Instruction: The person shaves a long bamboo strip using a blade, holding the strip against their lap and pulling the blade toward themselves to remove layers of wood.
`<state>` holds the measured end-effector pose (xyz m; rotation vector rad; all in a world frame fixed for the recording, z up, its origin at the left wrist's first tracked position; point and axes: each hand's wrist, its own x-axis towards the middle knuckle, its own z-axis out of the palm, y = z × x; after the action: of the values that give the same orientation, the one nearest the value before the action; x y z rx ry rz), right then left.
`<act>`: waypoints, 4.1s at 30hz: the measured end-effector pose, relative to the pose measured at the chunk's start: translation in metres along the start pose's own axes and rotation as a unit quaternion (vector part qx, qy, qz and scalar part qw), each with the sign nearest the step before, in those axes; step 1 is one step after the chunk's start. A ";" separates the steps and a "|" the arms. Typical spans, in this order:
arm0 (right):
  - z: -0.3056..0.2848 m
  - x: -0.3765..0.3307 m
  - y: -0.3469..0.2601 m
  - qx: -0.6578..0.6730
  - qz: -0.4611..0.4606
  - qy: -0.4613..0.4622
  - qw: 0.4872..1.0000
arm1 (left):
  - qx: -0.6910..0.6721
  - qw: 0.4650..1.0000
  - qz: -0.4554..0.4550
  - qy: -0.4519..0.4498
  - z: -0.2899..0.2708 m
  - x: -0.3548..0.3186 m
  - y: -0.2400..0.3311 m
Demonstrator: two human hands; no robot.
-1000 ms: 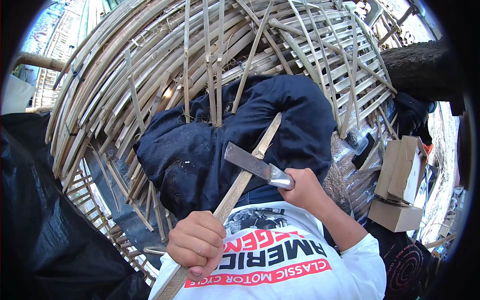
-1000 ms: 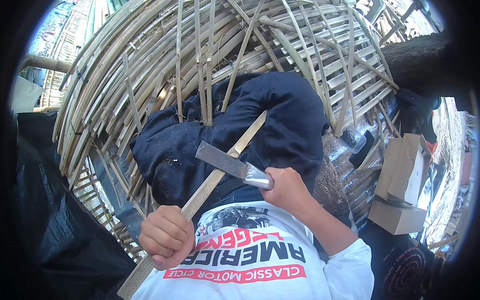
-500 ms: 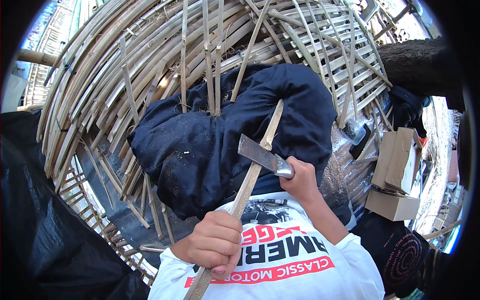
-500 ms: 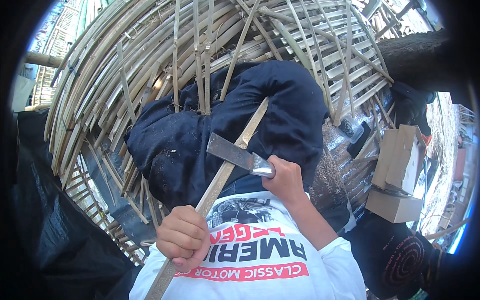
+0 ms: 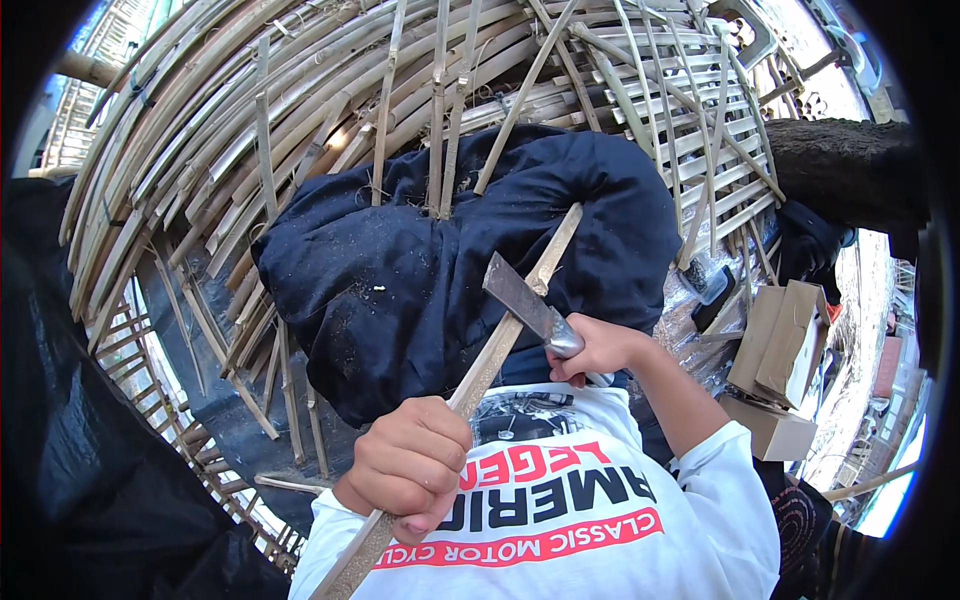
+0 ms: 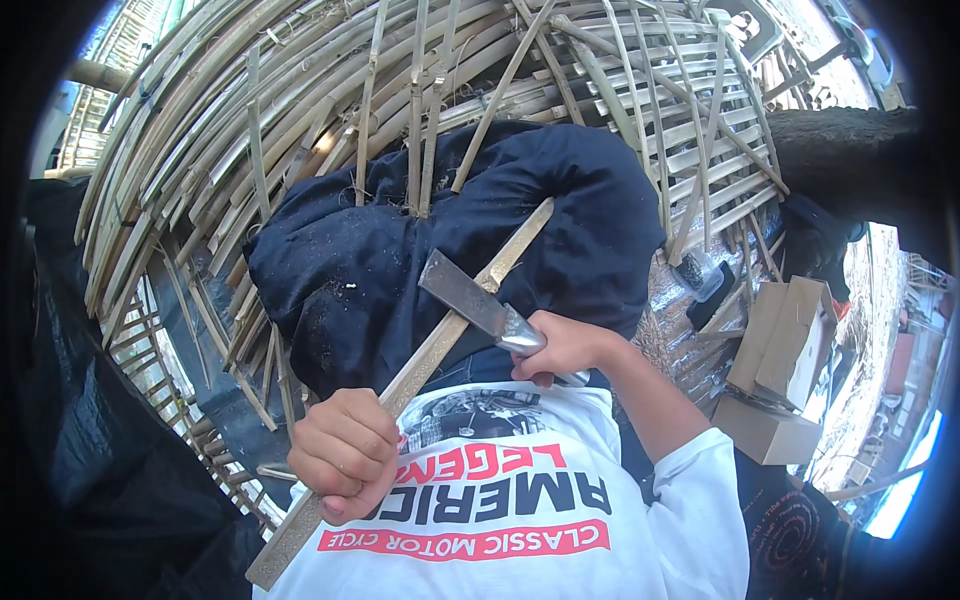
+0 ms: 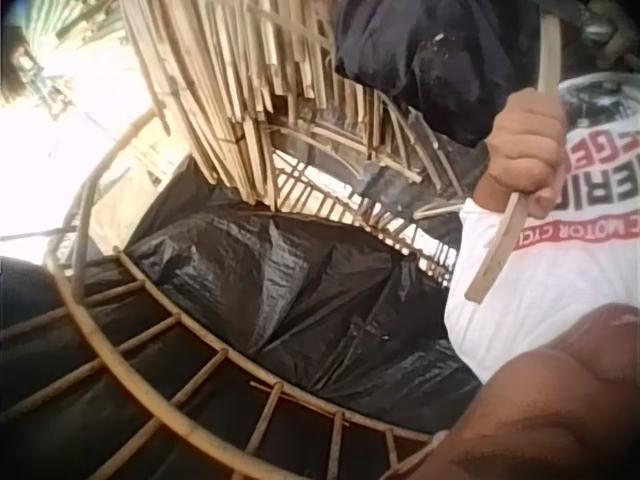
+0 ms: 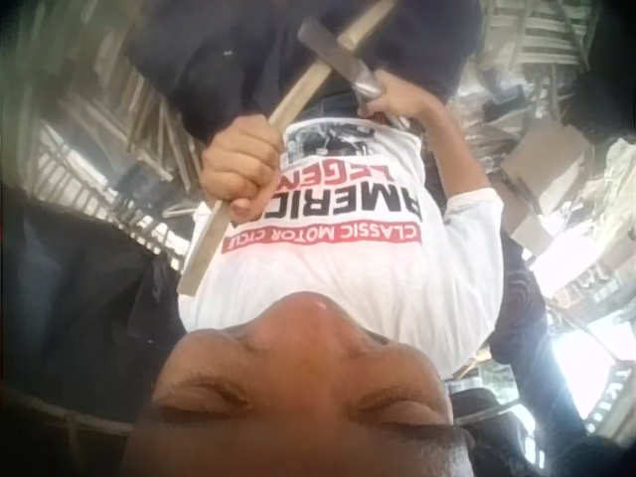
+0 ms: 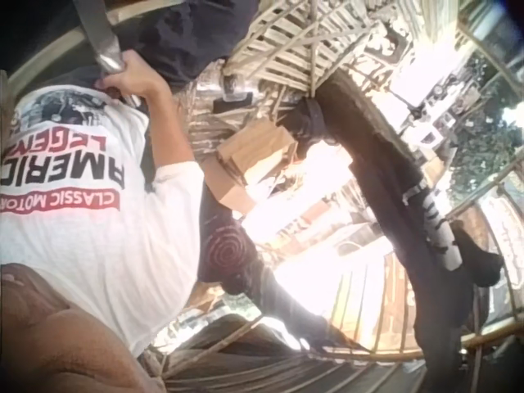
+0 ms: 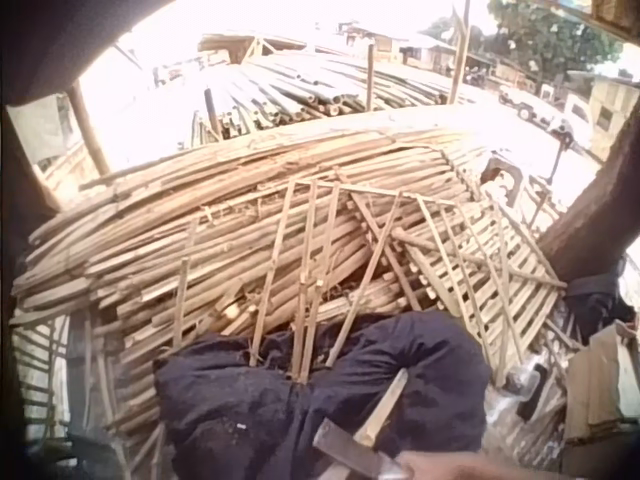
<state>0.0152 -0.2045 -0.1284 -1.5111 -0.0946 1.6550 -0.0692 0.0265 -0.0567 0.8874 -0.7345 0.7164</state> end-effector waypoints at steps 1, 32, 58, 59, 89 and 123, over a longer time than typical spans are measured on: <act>0.007 0.000 -0.002 -0.034 -0.015 0.065 0.997 | -0.006 1.000 -0.005 0.003 -0.002 0.001 0.001; 0.047 0.016 0.031 -0.078 -0.142 0.304 0.939 | 0.083 0.995 -0.030 0.056 -0.002 -0.024 0.011; 0.072 0.033 0.022 -0.155 -0.197 0.492 0.834 | 0.067 0.982 -0.036 0.170 -0.009 -0.023 0.012; 0.072 0.033 0.021 -0.155 -0.198 0.491 0.834 | 0.078 0.983 -0.034 0.165 -0.010 -0.022 0.012; 0.079 -0.056 -0.012 -0.200 -0.194 0.301 0.912 | 0.046 0.993 -0.002 0.112 0.025 -0.021 0.002; 0.043 -0.048 0.009 -0.299 -0.127 0.387 0.863 | 0.064 0.997 -0.029 0.023 0.027 -0.041 0.004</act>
<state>-0.0314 -0.2200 -0.0852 -2.4123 -0.3749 0.7257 -0.1024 -0.0047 -0.0762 1.0024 -0.6243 0.7354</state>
